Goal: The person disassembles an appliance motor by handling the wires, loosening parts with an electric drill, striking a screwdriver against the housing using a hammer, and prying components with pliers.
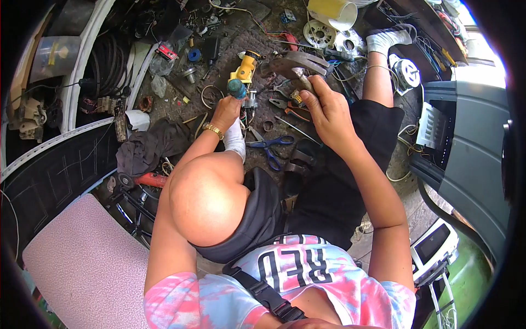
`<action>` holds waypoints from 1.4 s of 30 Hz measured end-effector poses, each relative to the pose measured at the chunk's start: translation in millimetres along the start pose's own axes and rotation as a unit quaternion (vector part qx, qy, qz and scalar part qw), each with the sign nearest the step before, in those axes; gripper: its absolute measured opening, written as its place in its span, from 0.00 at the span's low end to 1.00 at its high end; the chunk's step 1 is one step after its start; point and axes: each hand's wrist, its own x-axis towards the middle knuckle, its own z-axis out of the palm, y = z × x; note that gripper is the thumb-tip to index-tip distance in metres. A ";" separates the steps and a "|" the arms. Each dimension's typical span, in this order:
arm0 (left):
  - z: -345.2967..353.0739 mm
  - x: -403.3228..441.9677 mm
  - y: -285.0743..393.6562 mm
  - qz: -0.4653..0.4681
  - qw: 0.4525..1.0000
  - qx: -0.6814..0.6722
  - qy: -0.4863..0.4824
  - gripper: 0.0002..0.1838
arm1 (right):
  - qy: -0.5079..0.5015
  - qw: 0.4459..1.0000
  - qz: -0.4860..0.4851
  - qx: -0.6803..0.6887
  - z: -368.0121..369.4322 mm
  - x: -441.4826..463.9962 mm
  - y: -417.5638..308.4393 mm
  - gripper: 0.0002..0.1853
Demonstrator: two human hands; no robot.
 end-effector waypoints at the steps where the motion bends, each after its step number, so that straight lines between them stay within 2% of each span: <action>1: -0.2 0.6 -0.2 0.001 1.000 -0.005 0.003 0.05 | 0.000 1.000 0.000 0.000 0.3 0.3 0.4 0.10; 10: -0.7 -0.3 0.9 -0.025 0.999 0.008 -0.021 0.10 | -0.001 1.000 0.003 0.002 2.2 0.8 -0.6 0.11; 14: 3.9 1.2 -1.2 0.011 0.999 0.004 0.031 0.08 | -0.013 0.998 -0.036 -0.060 1.0 5.7 -11.3 0.11; 17: -7.9 3.5 12.5 0.012 0.996 0.081 -0.018 0.09 | -0.040 0.992 -0.071 -0.100 -3.2 10.5 -30.1 0.12; 19: -4.9 2.8 7.1 0.024 0.996 0.089 -0.010 0.10 | -0.066 0.980 -0.097 -0.164 -4.1 13.6 -34.7 0.12; 22: -1.7 4.7 2.4 0.044 0.996 0.080 0.012 0.12 | -0.096 0.973 -0.100 -0.185 -10.8 22.0 -43.0 0.12; 25: -5.0 6.2 9.1 0.045 0.995 0.088 -0.004 0.13 | -0.011 0.977 -0.183 -0.107 -44.9 31.8 -88.6 0.10; 26: -4.6 6.7 9.3 0.042 0.995 0.087 -0.005 0.13 | 0.021 0.983 -0.168 -0.074 -60.1 30.1 -113.0 0.08; 27: -3.2 6.8 6.4 0.033 0.997 0.075 -0.010 0.13 | 0.068 0.980 -0.185 0.027 -61.5 27.7 -118.3 0.08; 29: -4.0 6.5 6.5 0.031 0.998 0.058 -0.012 0.12 | 0.119 0.956 -0.264 0.035 -47.2 18.6 -81.9 0.10; 30: -7.9 16.3 6.6 0.035 0.998 0.061 -0.002 0.12 | 0.054 0.958 -0.265 -0.094 -30.0 19.0 -64.5 0.10; 32: -5.4 11.9 9.5 0.038 0.996 0.068 -0.034 0.11 | -0.080 0.986 0.012 -0.145 7.6 6.3 -5.2 0.11; 33: -3.6 14.1 12.6 0.042 0.996 0.065 -0.041 0.11 | -0.077 0.986 0.021 -0.145 0.7 0.2 -8.0 0.11; 34: -9.5 32.7 6.0 0.034 0.994 0.089 -0.048 0.09 | -0.036 0.994 -0.014 -0.101 -11.4 13.6 -15.3 0.11; 36: -9.8 17.7 6.7 0.018 0.985 0.115 -0.129 0.07 | 0.047 0.997 -0.062 -0.001 -25.1 13.4 -37.1 0.08; 37: -9.1 17.1 13.6 -0.003 0.999 -0.020 -0.037 0.06 | 0.047 0.998 -0.025 0.040 -31.5 8.0 -39.8 0.08; 38: -13.2 28.0 10.0 0.001 0.999 -0.014 -0.033 0.06 | 0.052 0.995 -0.011 0.080 -35.7 16.2 -38.7 0.08; 40: -10.7 27.5 4.2 -0.072 0.986 -0.147 0.018 0.07 | 0.075 0.991 -0.019 0.108 -32.2 17.3 -26.9 0.09; 42: -10.6 27.6 -2.6 -0.092 0.979 -0.182 0.027 0.07 | 0.104 0.985 -0.019 0.136 -25.6 19.4 -13.9 0.10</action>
